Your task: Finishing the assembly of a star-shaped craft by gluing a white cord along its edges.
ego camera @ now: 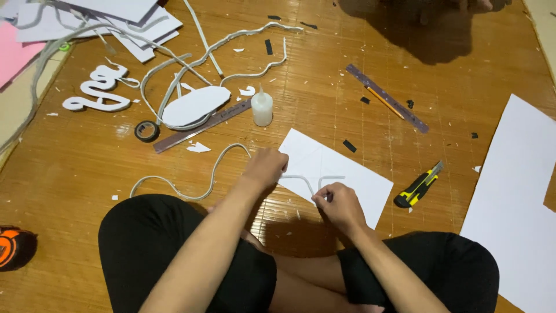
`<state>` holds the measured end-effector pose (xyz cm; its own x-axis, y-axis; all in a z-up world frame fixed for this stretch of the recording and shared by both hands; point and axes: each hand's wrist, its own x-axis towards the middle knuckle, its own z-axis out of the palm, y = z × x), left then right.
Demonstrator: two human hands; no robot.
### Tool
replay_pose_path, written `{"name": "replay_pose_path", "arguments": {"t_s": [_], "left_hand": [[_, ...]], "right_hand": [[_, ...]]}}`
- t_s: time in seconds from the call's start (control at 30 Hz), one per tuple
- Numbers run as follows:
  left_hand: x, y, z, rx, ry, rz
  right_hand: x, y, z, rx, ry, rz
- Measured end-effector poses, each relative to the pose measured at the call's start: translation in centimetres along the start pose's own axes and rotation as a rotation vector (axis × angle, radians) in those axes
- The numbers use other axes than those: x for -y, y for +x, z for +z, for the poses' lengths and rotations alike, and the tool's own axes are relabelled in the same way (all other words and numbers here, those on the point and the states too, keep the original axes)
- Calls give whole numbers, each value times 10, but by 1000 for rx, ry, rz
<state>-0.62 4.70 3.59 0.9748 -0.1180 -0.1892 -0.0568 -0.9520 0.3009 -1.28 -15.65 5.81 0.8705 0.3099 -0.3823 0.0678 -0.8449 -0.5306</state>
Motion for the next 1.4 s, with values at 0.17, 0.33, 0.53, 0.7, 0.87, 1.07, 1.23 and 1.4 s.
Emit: {"name": "replay_pose_path", "arguments": {"t_s": [0.17,0.33,0.53,0.7,0.87,1.07,1.23,1.4], "left_hand": [[27,-1,-5,66,100,-11],[27,-15,-26,123,141,-64],[48,13,21,114,130,-62],[48,12,23,106,183,-39],[40,9,18,96,268,-9],[38,5,20,164,178,-38],[26,0,10,263,109,-77],[19,-2,0,335,25,-28]], "right_hand": [[-8,6,1,8,30,-24],[-5,8,-1,24,36,-12],[-11,12,1,42,35,4],[-13,13,3,28,39,-7],[-7,13,-1,27,14,-31],[-10,14,-2,13,-25,-23],[-21,23,-1,-25,-107,-6],[-36,35,9,-82,-174,-120]]}}
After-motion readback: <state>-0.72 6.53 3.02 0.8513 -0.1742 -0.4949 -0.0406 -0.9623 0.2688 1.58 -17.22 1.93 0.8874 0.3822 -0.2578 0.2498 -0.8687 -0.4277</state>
